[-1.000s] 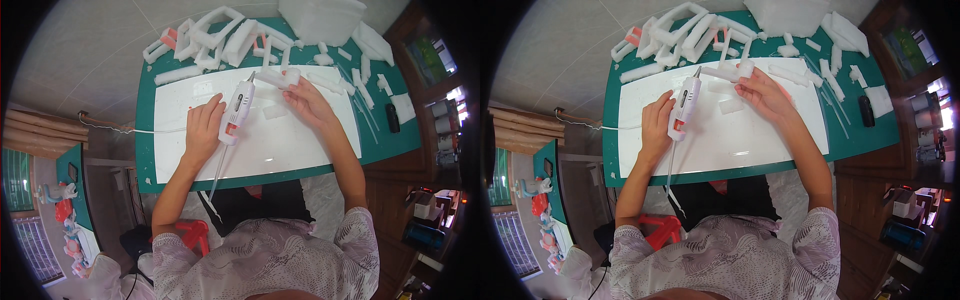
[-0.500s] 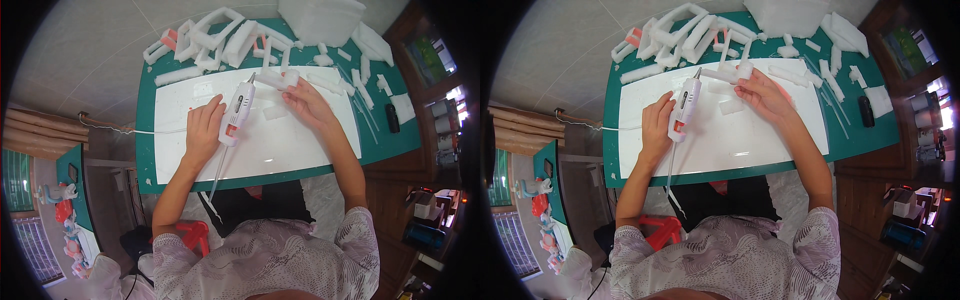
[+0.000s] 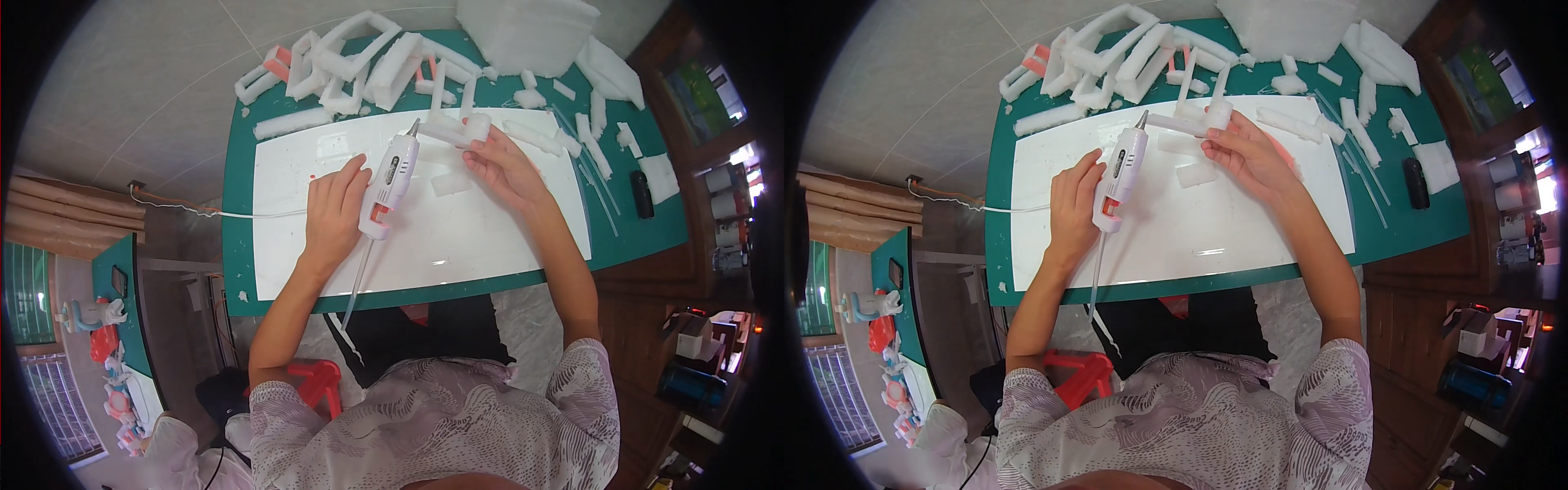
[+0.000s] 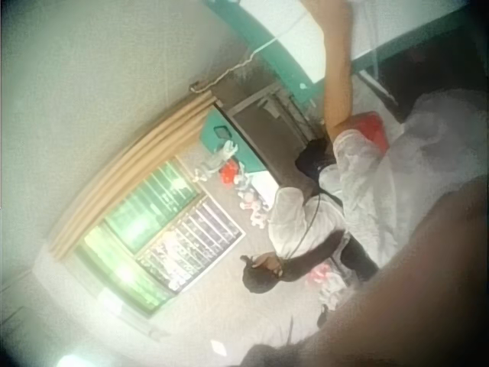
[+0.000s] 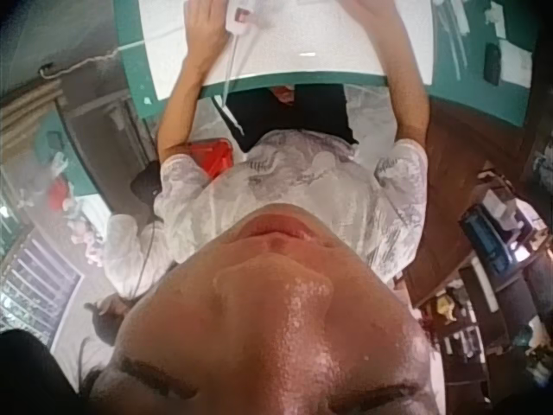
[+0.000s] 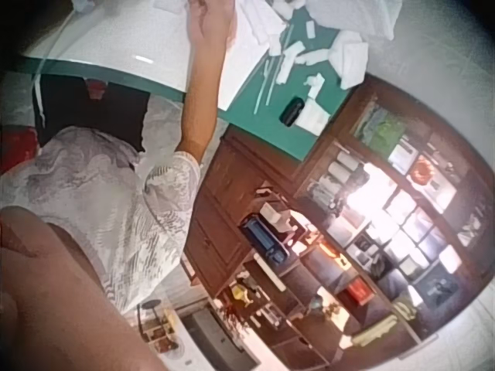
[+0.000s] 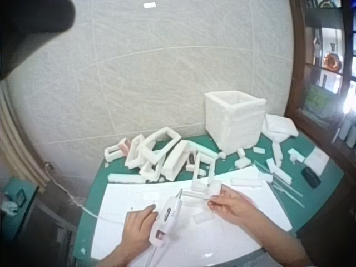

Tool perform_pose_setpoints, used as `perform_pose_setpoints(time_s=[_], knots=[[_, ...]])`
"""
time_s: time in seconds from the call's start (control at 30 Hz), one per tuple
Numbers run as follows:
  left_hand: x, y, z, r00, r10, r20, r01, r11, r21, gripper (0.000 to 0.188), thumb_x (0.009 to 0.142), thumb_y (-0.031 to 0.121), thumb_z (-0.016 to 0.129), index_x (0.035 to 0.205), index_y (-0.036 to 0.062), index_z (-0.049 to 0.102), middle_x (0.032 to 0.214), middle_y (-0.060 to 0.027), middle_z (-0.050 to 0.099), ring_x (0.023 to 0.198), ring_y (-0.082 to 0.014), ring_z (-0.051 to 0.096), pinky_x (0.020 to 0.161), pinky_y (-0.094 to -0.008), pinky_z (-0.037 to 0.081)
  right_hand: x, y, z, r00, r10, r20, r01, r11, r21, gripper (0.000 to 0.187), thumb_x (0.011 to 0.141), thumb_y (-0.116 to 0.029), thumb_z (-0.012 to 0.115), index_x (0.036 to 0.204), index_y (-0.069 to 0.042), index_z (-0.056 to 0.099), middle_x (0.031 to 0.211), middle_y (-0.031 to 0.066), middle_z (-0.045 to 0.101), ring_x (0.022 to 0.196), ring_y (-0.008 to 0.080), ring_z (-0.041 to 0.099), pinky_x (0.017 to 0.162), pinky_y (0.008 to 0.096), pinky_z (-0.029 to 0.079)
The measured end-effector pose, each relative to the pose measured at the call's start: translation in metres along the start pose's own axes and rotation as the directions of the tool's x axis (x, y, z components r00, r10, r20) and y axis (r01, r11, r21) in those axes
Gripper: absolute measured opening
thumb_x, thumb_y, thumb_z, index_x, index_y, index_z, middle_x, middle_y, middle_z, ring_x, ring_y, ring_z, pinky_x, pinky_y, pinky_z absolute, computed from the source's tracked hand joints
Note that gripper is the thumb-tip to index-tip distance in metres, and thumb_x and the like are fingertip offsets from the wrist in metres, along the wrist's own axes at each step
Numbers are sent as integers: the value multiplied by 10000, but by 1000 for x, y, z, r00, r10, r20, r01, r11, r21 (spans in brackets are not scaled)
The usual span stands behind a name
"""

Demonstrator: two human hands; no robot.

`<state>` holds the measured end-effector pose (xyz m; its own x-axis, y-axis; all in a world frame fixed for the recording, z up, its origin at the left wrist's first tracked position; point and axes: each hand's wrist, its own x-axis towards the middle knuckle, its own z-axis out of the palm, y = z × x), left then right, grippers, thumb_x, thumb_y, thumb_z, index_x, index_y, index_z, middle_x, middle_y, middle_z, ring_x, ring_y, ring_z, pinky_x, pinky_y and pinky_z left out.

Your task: Using a hot glue gun to assemble small white and pink foam structures on a work table.

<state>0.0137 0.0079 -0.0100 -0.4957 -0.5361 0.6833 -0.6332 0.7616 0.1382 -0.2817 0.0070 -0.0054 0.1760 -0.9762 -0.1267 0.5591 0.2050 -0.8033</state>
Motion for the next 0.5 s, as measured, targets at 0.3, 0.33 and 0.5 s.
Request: perform_pose_setpoints(time_s=[0.3, 0.33, 0.5], knots=[[0, 0, 1, 1000, -2, -7, 2, 1000, -14, 430, 715, 77, 690, 1124, -2, 582, 1285, -135, 576, 985, -263, 583, 833, -363, 419, 0, -1, 1, 1000, -9, 3, 9, 1000, 1, 552, 924, -62, 615, 1388, 31, 332, 1154, 107, 542, 995, 149, 601, 900, 262, 513], [0, 0, 1, 1000, 3, -9, -3, 1000, -8, 434, 714, 82, 693, 1125, -1, 581, 1284, -135, 576, 983, -264, 583, 831, -363, 419, -1, -1, 2, 1000, -11, 0, 11, 1000, 1, 554, 923, -64, 617, 1388, 32, 331, 1153, 109, 540, 995, 148, 599, 901, 262, 513], [0, 0, 1, 1000, 0, -3, 0, 1000, -17, 436, 714, 85, 697, 1126, 0, 581, 1288, -137, 573, 986, -264, 580, 829, -365, 418, -1, -1, 2, 1000, -15, -8, 15, 1000, -7, 565, 920, -69, 622, 1390, 35, 326, 1146, 114, 536, 998, 149, 593, 906, 261, 510]])
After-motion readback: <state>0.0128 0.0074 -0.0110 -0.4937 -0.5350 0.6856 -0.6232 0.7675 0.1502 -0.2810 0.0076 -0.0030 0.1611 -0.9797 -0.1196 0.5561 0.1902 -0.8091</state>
